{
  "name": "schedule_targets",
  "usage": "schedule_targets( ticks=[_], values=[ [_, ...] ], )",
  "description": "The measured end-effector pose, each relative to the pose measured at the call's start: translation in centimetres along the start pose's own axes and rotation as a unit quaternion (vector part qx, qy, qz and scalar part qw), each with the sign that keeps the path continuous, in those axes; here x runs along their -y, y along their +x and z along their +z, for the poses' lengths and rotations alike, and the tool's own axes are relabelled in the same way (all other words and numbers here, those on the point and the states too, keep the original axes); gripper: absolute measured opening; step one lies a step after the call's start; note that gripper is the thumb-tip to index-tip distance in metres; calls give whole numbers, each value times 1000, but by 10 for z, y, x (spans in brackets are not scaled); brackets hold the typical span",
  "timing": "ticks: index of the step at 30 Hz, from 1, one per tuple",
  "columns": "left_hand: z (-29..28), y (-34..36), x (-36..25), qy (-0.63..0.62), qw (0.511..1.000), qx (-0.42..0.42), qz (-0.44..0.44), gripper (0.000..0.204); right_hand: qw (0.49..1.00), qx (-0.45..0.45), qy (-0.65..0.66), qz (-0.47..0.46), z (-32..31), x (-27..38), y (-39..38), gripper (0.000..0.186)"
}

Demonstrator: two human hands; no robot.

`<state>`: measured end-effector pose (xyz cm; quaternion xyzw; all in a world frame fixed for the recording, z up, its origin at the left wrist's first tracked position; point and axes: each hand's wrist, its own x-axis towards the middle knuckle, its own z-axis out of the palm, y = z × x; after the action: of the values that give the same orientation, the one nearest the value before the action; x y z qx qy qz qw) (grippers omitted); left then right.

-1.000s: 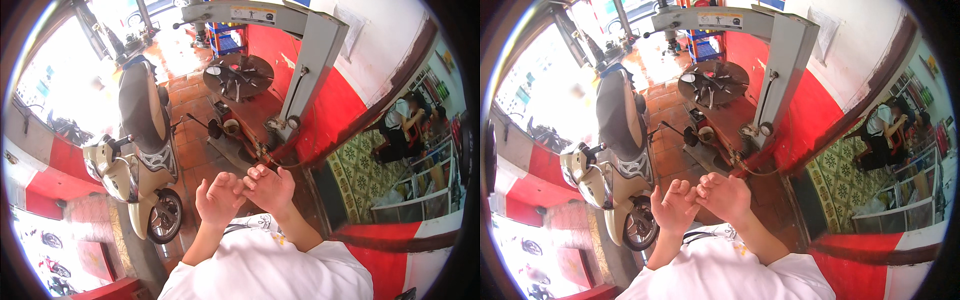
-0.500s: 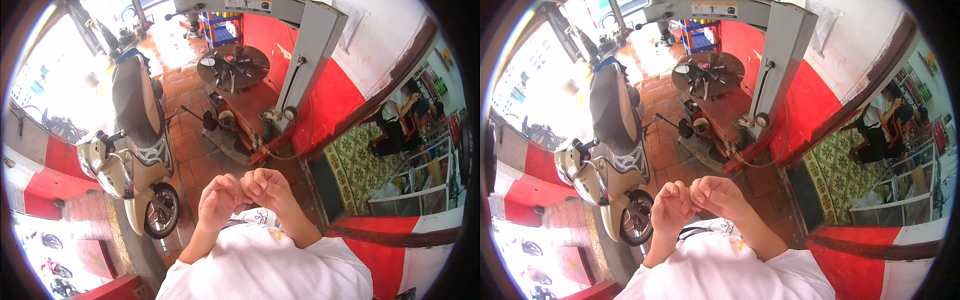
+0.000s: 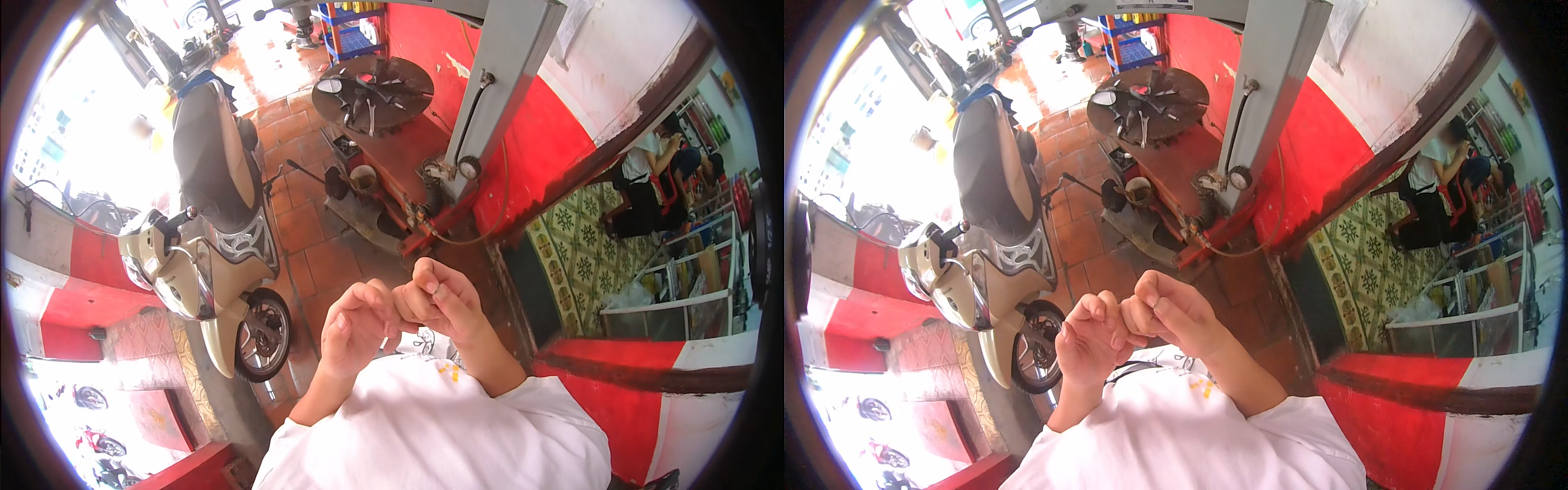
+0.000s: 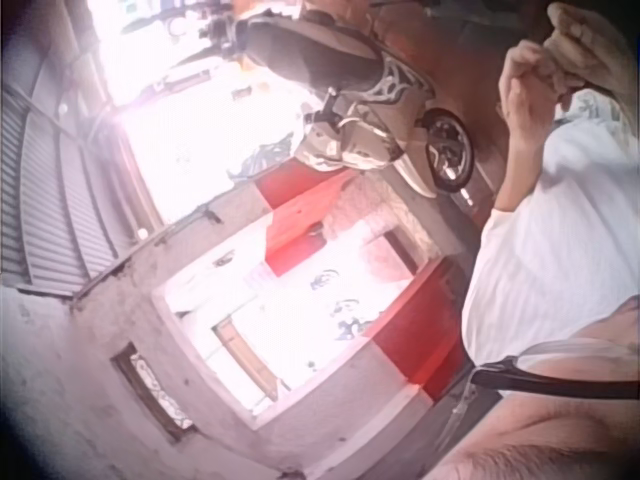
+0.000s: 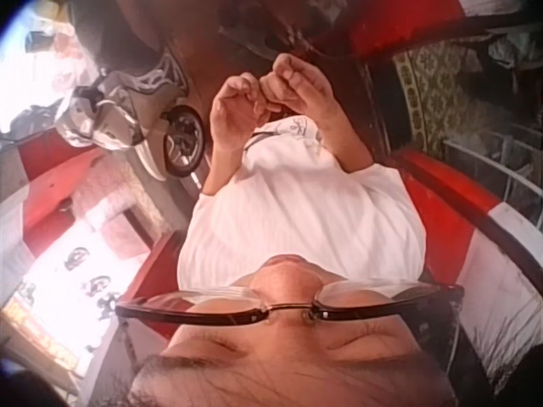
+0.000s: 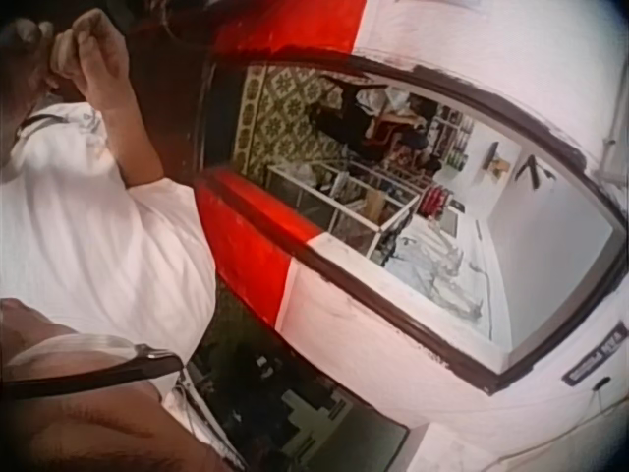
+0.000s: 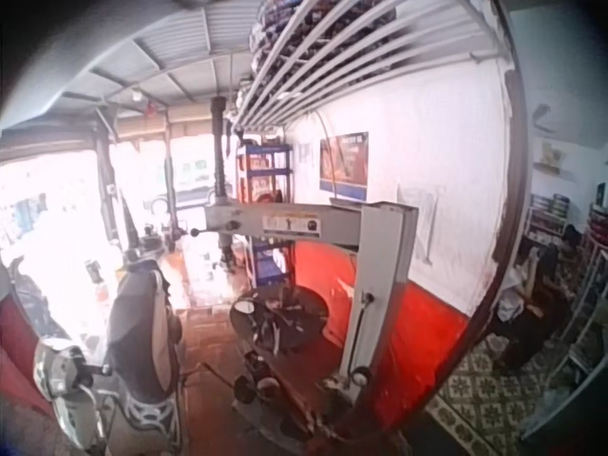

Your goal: The person uses a wrench to loosen the bolt on a motorcycle side mirror and then unscrews and removes the mirror by hand.

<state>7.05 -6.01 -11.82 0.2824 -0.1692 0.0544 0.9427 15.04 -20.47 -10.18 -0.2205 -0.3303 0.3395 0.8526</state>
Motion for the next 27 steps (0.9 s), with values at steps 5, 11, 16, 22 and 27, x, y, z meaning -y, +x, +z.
schedule_targets(
  ticks=[5,11,16,22,27],
  values=[
    [1,2,2,-22,1000,3,-7,47,1000,10,19,-2,-4,1,0,14],
    [-3,5,5,-74,997,15,-15,50,999,13,43,-2,-9,-2,0,16],
    [-5,6,-1,-197,977,-44,-72,52,998,3,56,-9,-10,-7,2,17],
    [-7,11,1,-259,961,-33,-93,53,999,-25,29,23,-7,-1,2,20],
    [-10,10,1,-247,964,-25,-101,52,999,-4,27,23,-9,-1,0,18]
  ],
)
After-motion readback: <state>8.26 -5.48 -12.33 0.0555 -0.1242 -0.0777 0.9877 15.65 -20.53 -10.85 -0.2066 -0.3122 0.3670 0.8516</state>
